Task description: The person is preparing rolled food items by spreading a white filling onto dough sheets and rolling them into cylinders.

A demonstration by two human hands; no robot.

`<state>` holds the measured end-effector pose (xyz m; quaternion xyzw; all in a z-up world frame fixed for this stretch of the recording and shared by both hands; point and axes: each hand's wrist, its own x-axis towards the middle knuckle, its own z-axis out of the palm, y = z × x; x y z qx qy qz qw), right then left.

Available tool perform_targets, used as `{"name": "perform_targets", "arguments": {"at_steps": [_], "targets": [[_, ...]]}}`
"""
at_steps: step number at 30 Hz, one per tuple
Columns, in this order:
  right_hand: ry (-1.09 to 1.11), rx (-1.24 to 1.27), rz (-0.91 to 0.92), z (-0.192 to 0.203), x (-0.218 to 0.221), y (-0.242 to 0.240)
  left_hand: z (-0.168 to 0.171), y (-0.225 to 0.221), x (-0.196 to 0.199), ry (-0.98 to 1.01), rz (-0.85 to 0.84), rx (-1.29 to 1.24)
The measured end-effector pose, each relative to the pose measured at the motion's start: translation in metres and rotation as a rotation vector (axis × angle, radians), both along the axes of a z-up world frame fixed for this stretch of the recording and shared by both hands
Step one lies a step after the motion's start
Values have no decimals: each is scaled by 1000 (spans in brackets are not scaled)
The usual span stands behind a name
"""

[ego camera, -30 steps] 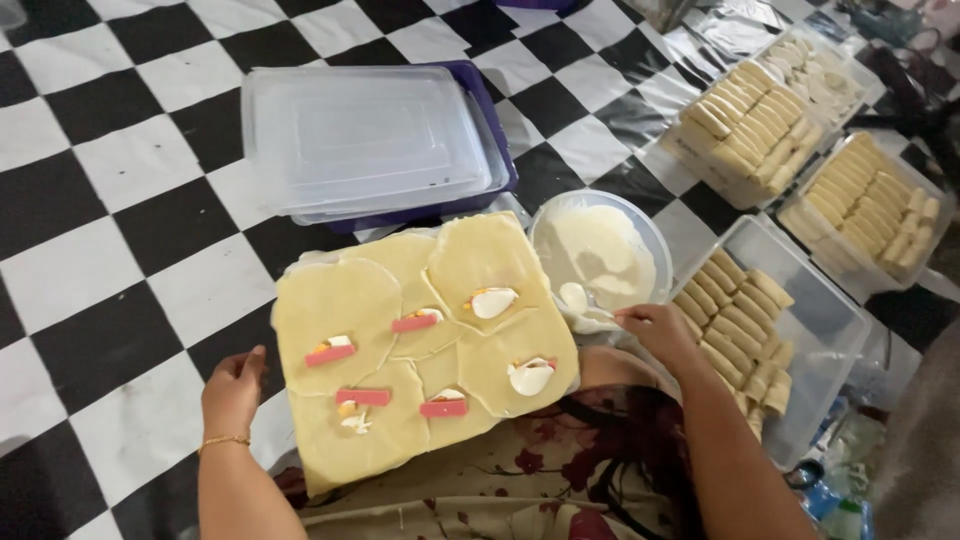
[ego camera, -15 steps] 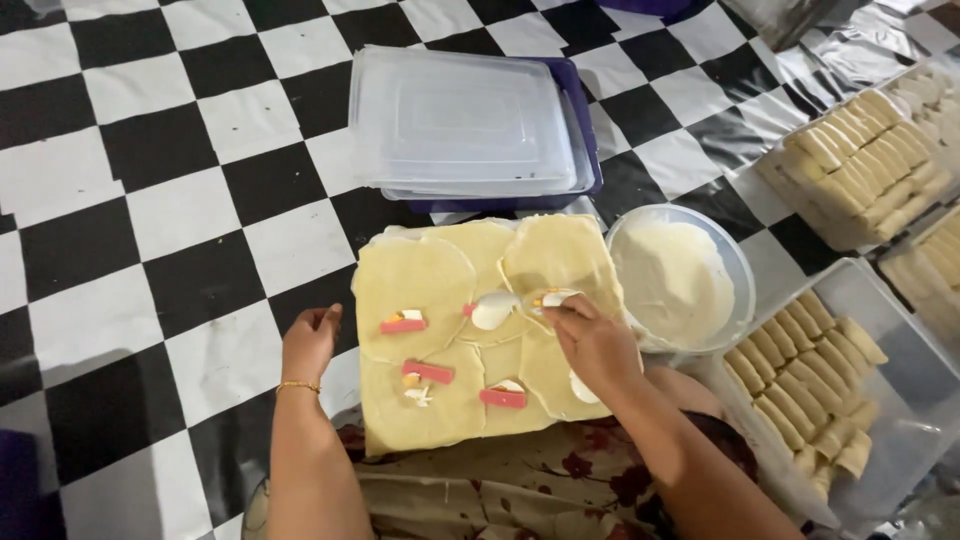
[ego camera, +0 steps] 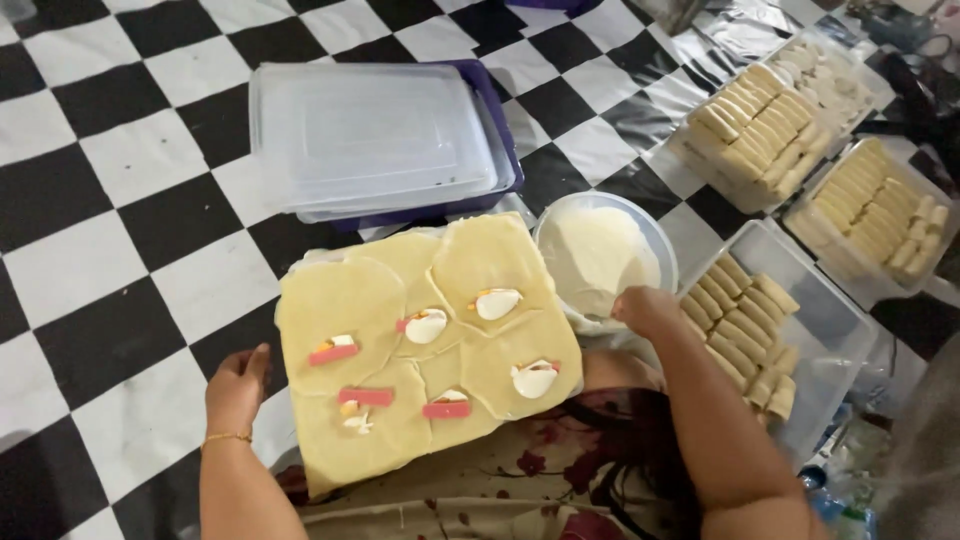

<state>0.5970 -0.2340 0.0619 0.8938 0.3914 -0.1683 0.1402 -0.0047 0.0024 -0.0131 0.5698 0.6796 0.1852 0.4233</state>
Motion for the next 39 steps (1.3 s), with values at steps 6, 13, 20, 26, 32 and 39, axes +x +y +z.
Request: {"name": "perform_targets", "arguments": {"at_steps": [6, 13, 20, 26, 32, 39], "targets": [[230, 231, -66, 77, -32, -29, 6, -1, 3, -20, 20, -25], [427, 574, -144, 42, -25, -74, 19, -3, 10, -38, 27, -33], [491, 599, -151, 83, -123, -61, 21, -14, 8, -5, 0, 33], [372, 802, 483, 114, -240, -47, 43, -16, 13, -14, 25, 2], [147, 960, 542, 83, -163, -49, 33, -14, 7, -31, 36, 3], [-256, 261, 71, 53, -38, -8, 30, -11, 10, -14, -36, 7]]}}
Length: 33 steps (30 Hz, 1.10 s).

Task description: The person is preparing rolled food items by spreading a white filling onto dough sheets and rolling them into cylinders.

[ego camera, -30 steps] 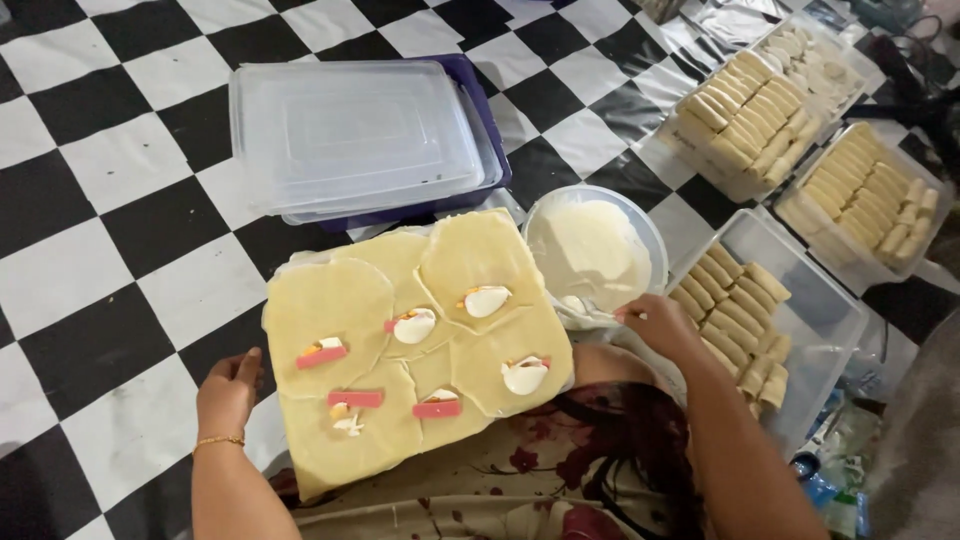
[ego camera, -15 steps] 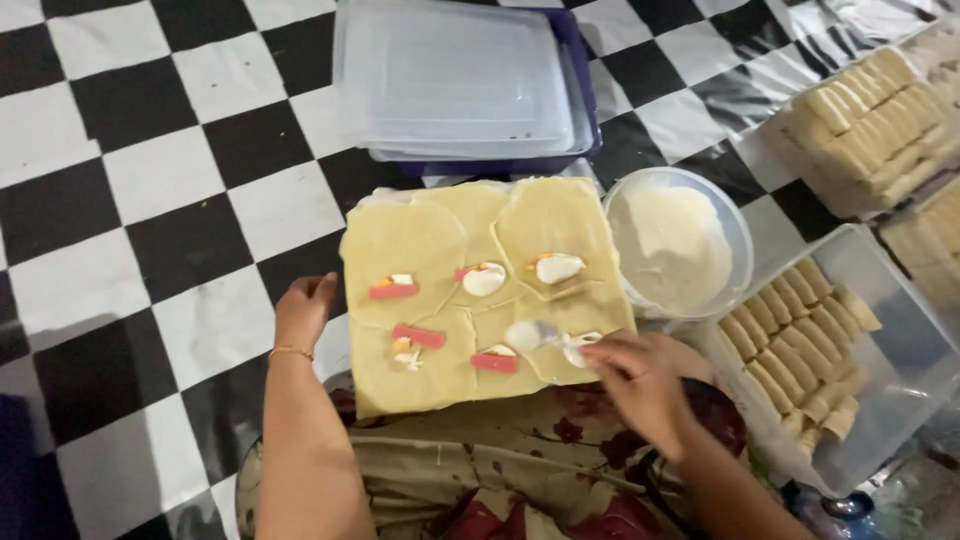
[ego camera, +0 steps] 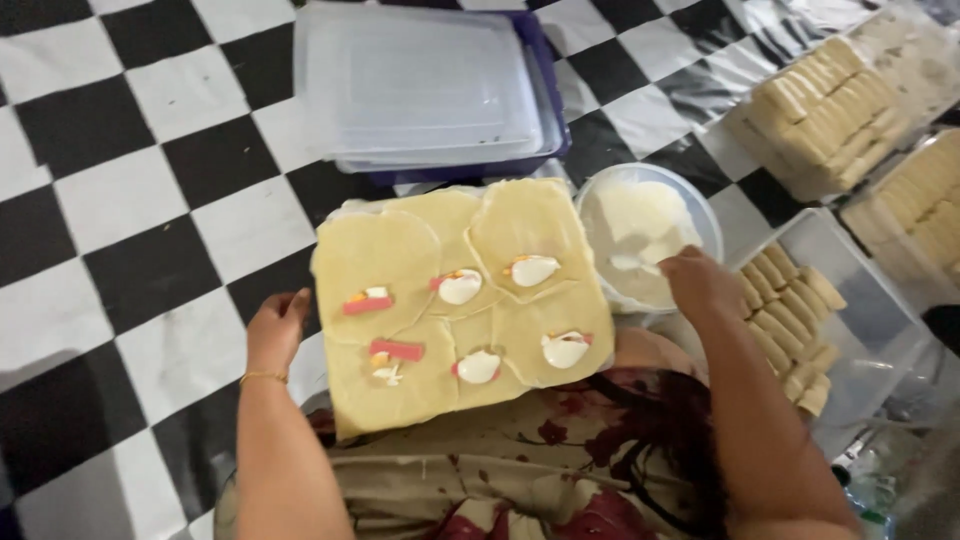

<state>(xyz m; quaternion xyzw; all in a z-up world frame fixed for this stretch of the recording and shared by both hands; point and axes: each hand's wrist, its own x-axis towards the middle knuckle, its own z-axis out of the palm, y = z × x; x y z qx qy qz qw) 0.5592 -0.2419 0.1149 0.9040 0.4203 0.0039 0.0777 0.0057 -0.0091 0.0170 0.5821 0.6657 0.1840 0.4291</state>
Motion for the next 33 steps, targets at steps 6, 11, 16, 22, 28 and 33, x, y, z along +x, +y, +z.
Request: {"name": "perform_targets", "arguments": {"at_steps": [6, 11, 16, 22, 28, 33], "targets": [[256, -238, -146, -78, 76, 9, -13, 3, -6, 46, -8, -17], [336, -212, -51, 6, 25, -12, -2, 4, 1, 6, 33, -32], [562, 82, -63, -8, 37, -55, -7, 6, 1, -6, 17, -18], [803, 363, -211, -5, -7, -40, -14, 3, 0, -26, 59, 10], [783, 455, 317, 42, -176, 39, -22, 7, -3, 27, 44, 60], [230, 497, 922, 8, -264, 83, -13, 6, -2, 41, 41, -33]]}}
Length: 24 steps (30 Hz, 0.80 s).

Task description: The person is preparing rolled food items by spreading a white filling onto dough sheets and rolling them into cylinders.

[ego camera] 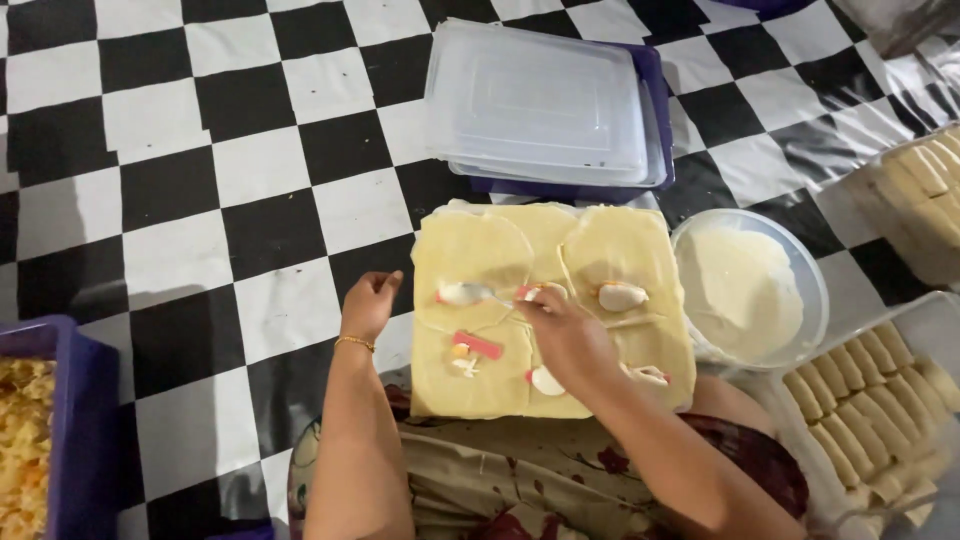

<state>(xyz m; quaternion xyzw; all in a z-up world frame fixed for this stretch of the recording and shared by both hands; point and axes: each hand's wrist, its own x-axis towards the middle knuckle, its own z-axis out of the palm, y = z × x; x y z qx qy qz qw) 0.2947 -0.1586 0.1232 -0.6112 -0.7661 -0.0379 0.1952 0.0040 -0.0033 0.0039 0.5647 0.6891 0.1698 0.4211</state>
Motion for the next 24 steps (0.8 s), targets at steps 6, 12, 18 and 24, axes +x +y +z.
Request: {"name": "perform_targets", "arguments": {"at_steps": [6, 12, 18, 24], "targets": [[-577, 219, -254, -15, 64, 16, 16, -5, 0, -39, 3, 15], [-125, 154, -556, 15, 236, -47, -31, 9, -8, -71, -61, 126], [-314, -389, -932, -93, 341, -90, -3, -4, -7, -12, -76, 41], [-101, -904, -828, -13, 297, -78, 21, -7, 4, -110, 79, -87]]}}
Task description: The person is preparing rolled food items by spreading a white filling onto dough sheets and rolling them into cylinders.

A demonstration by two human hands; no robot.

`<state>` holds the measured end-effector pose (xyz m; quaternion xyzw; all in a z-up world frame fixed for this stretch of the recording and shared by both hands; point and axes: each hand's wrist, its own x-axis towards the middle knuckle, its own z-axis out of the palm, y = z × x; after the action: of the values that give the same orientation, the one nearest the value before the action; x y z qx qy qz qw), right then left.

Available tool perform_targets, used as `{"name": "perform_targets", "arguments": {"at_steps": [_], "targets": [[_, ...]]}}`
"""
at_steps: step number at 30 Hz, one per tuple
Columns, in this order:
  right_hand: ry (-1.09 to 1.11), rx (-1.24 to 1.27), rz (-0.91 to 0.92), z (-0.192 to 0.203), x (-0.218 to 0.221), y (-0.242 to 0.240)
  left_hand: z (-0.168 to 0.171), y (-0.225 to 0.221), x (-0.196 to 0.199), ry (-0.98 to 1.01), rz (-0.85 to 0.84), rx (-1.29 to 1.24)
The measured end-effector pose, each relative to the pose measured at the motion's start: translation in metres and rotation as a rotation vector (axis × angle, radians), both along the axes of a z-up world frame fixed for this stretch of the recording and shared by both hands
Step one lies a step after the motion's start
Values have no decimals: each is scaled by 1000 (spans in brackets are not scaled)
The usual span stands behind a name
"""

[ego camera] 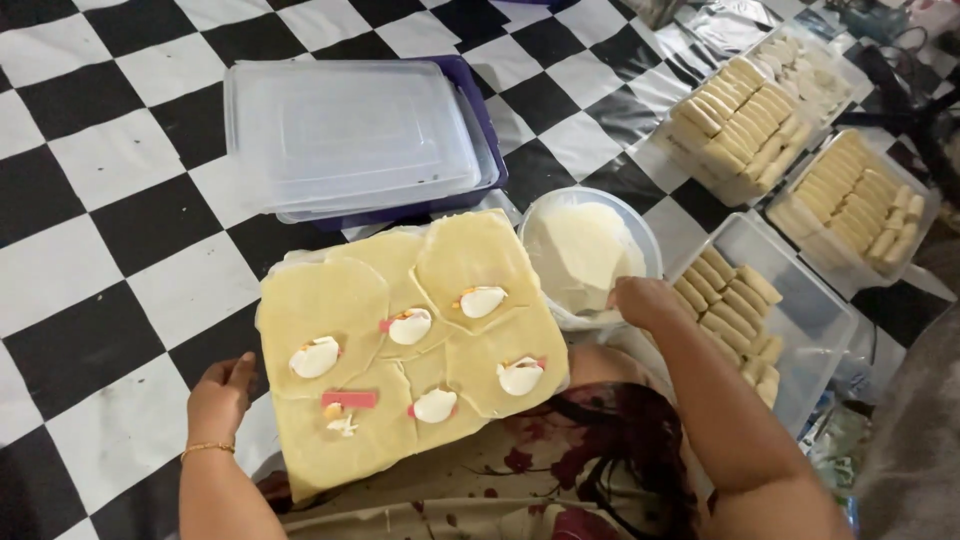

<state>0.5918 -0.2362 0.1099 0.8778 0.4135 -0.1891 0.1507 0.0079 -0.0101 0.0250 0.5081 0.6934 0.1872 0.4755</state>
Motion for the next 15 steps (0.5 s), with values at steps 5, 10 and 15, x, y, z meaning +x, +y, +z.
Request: {"name": "perform_targets", "arguments": {"at_steps": [5, 10, 15], "targets": [[82, 107, 53, 9, 5, -25, 8, 0, 5, -9, 20, -28], [299, 293, -126, -8, 19, -54, -42, 10, -12, 80, -113, 100], [462, 610, -315, -3, -11, -61, -30, 3, -12, 76, -122, 147]]}}
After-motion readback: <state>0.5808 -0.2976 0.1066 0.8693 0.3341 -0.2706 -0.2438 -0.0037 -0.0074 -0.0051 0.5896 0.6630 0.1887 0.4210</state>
